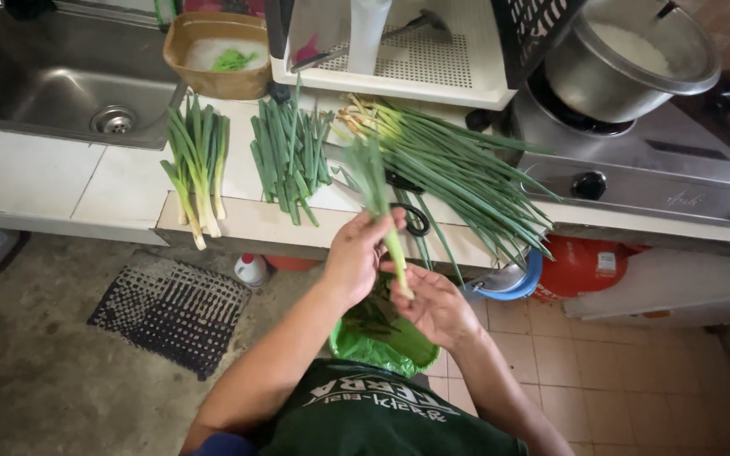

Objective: The recorder is trimming and cleaning fresh green onions using scissors over a trash bin at a kitchen counter.

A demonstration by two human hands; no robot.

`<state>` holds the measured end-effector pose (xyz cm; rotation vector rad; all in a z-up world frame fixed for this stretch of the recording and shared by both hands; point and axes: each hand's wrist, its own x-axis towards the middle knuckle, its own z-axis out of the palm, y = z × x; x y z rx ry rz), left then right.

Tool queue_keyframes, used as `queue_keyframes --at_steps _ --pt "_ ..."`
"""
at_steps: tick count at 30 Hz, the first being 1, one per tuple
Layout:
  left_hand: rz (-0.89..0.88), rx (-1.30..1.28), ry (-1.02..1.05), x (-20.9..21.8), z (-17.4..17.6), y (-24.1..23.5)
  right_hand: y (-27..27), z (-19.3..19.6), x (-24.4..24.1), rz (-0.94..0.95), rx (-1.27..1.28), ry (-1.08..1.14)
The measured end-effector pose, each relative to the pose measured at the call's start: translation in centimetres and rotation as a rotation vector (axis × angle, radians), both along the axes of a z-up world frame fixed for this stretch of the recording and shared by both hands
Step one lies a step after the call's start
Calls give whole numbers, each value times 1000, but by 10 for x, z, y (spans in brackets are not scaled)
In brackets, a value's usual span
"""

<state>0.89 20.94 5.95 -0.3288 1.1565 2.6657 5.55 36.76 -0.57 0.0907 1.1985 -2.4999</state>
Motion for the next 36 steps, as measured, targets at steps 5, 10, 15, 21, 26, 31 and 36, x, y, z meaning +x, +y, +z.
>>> queue_keyframes --at_steps 5,10,15,21,26,31,36 --pt "-174 -196 336 -1 -26 -10 12 -7 -1 118 -396 -40" --pt "-77 -221 353 11 -13 -14 -3 -7 -2 158 -408 -71" --pt "98 -188 299 -5 -25 -46 -16 -17 -5 228 -335 -87" --pt "77 -847 -104 -45 34 -166 8 -56 -12 465 -59 17" --pt "15 -1470 -47 -108 -4 -264 24 -59 -19 369 75 97" --pt "66 -1700 46 -161 -96 -308 12 -41 -19 335 130 23" --pt "161 -1779 49 -113 -68 -275 8 -37 -13 281 173 -72"
